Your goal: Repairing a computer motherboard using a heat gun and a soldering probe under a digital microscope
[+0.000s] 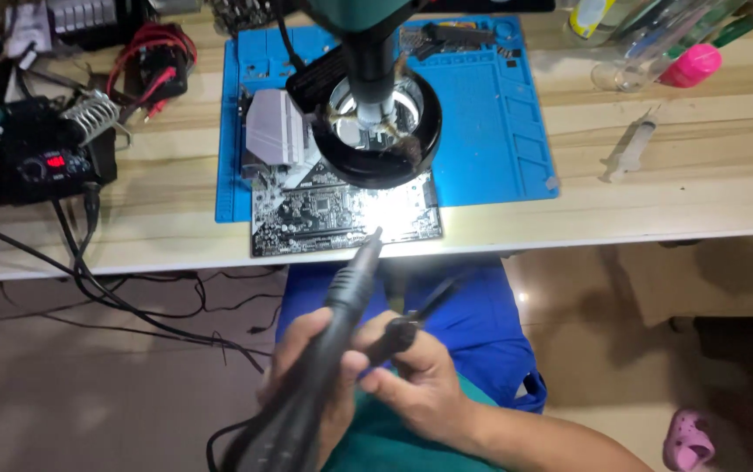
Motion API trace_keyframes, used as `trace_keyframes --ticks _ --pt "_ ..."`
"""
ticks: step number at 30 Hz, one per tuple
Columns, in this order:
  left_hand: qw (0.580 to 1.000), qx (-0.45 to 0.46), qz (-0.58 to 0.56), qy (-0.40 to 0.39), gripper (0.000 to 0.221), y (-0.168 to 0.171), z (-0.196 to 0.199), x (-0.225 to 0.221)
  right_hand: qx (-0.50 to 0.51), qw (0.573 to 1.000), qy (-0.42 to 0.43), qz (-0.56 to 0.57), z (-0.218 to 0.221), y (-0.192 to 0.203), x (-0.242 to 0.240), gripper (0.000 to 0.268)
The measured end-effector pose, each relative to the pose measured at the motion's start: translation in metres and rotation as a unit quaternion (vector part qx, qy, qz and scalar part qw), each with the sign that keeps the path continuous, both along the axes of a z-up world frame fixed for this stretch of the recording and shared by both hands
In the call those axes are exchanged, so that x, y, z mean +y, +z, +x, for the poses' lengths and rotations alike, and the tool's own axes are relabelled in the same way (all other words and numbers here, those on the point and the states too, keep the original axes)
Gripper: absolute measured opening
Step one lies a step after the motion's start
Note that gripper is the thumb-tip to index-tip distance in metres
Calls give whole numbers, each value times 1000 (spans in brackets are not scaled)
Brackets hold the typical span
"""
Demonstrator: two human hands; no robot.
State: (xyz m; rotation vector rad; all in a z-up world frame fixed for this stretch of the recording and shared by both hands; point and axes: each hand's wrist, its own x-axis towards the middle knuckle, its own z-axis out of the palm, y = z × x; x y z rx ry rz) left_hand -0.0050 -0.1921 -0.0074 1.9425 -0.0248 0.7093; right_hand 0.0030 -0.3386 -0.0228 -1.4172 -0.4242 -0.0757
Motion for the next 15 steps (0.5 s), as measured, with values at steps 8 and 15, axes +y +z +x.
trace_keyframes --ticks 8,15 --pt "985 -144 73 -53 37 -12 26 -6 59 974 -42 214 -7 -15 -4 21" --pt "983 -72 165 -25 33 -14 29 22 138 953 -147 227 10 -28 -55 68"
